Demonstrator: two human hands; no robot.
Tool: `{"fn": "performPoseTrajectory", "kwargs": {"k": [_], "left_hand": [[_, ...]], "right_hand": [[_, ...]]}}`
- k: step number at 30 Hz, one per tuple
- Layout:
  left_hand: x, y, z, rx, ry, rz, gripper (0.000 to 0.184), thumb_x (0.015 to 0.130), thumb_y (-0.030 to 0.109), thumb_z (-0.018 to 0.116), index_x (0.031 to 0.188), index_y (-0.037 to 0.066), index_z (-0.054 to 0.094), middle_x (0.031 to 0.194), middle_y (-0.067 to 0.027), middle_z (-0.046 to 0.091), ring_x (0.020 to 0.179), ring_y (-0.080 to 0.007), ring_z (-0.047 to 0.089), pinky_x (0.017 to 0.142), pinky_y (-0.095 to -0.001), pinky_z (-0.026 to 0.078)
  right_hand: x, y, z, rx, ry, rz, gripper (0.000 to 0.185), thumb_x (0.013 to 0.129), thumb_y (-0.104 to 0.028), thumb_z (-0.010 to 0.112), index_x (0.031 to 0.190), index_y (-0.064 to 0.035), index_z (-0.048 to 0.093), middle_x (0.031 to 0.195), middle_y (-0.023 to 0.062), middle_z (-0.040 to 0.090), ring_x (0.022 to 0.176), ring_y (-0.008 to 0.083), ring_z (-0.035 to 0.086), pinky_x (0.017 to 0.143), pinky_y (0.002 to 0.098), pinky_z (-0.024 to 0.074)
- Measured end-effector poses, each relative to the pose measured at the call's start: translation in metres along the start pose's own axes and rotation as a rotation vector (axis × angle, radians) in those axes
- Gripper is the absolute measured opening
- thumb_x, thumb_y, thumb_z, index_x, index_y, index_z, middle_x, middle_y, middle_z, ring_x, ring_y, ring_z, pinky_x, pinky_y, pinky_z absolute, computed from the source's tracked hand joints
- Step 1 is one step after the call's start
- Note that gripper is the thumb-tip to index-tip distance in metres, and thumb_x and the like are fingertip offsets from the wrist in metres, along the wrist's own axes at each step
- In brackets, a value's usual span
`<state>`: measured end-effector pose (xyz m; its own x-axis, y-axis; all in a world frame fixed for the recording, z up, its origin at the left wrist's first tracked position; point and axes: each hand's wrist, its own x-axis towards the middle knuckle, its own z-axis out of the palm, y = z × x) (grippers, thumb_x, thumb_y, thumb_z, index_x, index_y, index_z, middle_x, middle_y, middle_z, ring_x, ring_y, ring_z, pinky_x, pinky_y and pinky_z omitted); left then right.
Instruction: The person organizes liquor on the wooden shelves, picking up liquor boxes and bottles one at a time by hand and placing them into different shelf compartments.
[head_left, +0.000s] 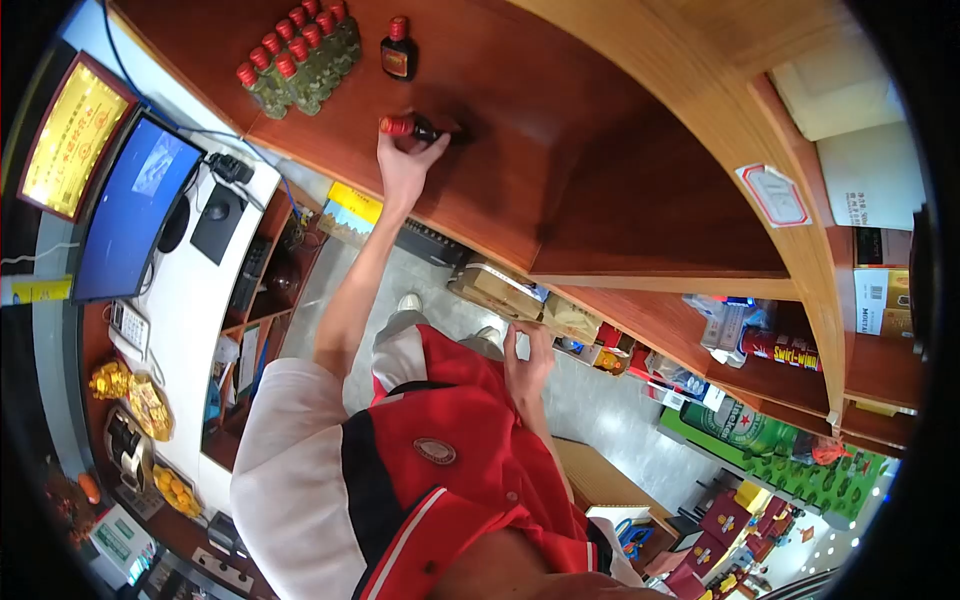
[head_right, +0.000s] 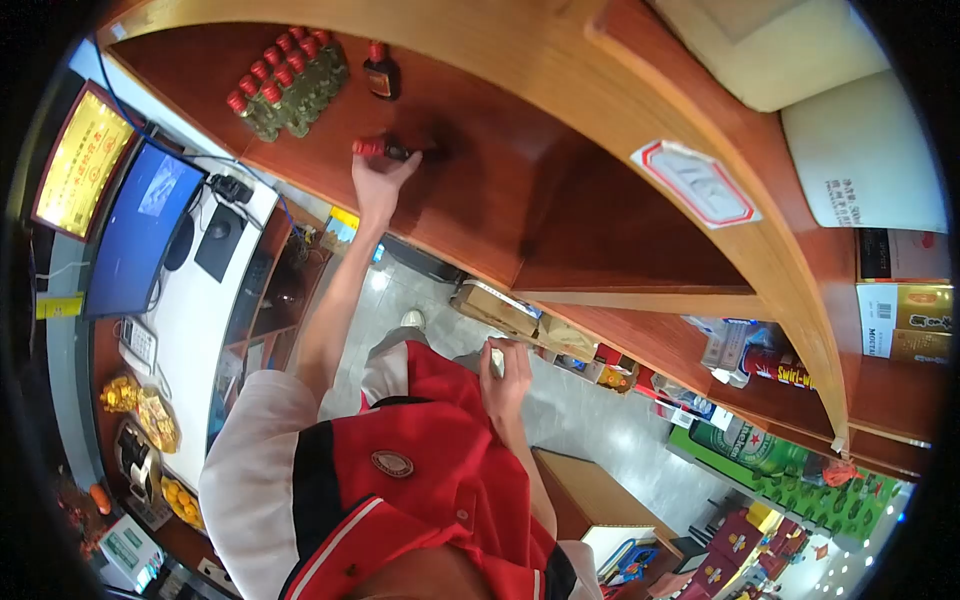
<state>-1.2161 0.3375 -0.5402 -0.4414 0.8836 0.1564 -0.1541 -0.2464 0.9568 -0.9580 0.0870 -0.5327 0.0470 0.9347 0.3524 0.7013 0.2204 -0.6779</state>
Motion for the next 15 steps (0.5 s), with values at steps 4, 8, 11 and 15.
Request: {"fn": "performPoseTrajectory", "kwargs": {"k": [4,8,11,15], "left_hand": [[-0.089,0.038,-0.025,-0.253,-0.113,-0.083,0.067,0.076,-0.014,0.083,0.13,0.002,0.047,0.139,-0.0184,0.055,0.124,-0.0234,0.061,0.105,-0.0396,0.055],[-0.182,0.059,-0.029,-0.257,-0.178,-0.134,0.072,0.072,-0.013,0.087,0.129,0.003,0.046,0.143,-0.0197,0.054,0.132,-0.0272,0.056,0.112,-0.0429,0.05],[-0.241,0.069,-0.011,-0.161,-0.237,-0.155,0.073,0.07,-0.01,0.089,0.129,0.005,0.047,0.143,-0.0199,0.054,0.132,-0.0269,0.056,0.111,-0.0427,0.05],[-0.304,0.078,0.048,-0.023,-0.303,-0.063,0.074,0.069,-0.007,0.09,0.129,0.005,0.048,0.139,-0.0198,0.054,0.131,-0.0276,0.056,0.11,-0.0424,0.051]], "right_hand": [[0.005,0.006,-0.004,0.053,-0.071,-0.087,0.02,0.084,0.003,0.077,0.101,-0.0005,0.067,0.097,0.0169,0.068,0.089,0.0365,0.067,0.079,0.0423,0.0537],[0.008,0.016,-0.015,0.094,-0.048,-0.227,0.04,0.079,-0.004,0.086,0.114,-0.0011,0.067,0.115,0.0164,0.065,0.101,0.0352,0.064,0.085,0.0418,0.0539],[0.003,0.038,-0.035,0.122,-0.033,-0.272,0.062,0.074,-0.013,0.093,0.129,-0.0046,0.065,0.13,0.0153,0.059,0.112,0.0344,0.06,0.093,0.0439,0.0527],[0.001,0.071,-0.076,0.114,-0.048,-0.366,0.067,0.071,-0.007,0.089,0.133,-0.0088,0.064,0.13,0.0124,0.061,0.116,0.0363,0.058,0.095,0.0473,0.0512]]}}
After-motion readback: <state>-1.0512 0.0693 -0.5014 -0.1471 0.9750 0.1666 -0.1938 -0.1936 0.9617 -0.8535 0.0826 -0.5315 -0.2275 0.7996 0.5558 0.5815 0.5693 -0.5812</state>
